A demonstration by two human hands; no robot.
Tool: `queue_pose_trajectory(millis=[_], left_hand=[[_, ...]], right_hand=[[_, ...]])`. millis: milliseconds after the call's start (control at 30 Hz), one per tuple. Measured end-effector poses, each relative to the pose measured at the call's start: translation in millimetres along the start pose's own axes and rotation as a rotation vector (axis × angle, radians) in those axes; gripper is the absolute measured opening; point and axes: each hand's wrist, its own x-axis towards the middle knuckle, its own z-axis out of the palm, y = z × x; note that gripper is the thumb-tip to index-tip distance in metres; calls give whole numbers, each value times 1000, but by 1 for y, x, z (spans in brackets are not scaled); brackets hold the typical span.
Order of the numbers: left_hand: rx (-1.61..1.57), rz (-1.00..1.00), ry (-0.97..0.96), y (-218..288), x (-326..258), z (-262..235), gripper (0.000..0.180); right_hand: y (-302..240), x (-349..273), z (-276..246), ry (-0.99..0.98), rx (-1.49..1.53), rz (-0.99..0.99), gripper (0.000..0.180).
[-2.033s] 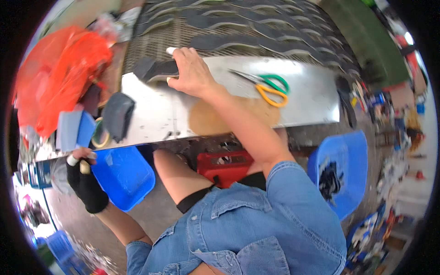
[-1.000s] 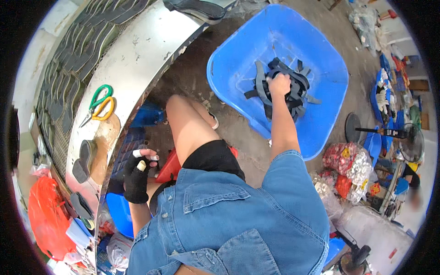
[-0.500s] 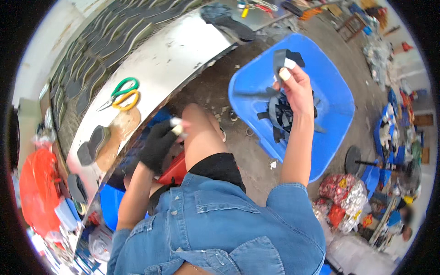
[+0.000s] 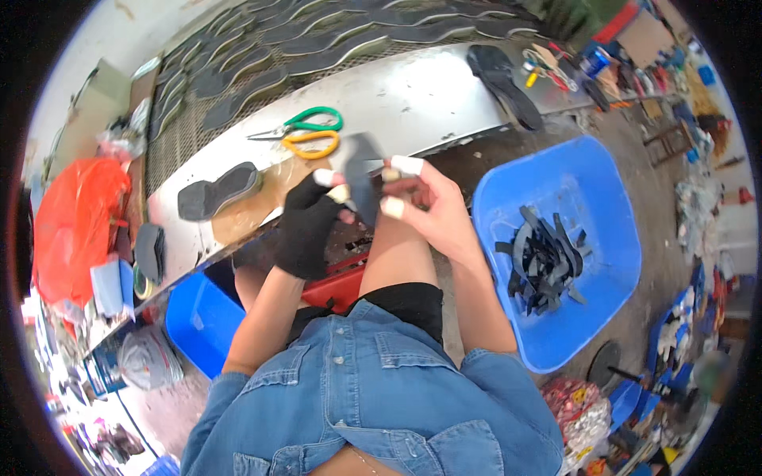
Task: The recorder is assembling components of a black shoe, applying adhesive and trimming materials.
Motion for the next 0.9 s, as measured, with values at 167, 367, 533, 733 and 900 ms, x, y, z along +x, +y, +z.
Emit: queue_pose_trajectory(millis=[167, 367, 533, 733, 900], left_hand=[[-34, -49, 256, -2, -28, -27, 11], [-186, -106, 216, -30, -24, -48, 12], [-258, -118, 127, -38, -28, -50, 12], [-231, 83, 173, -16, -29, -48, 11], [16, 286, 202, -3, -36, -48, 6]], right_hand=[[39, -51, -56, 216, -1395, 142, 82], [106, -150, -135, 331, -1552, 426, 52], [119, -120, -107, 377, -1515, 334, 24], [41, -33, -6, 457, -988, -124, 33], [-18, 13, 94, 34, -655, -502, 22]])
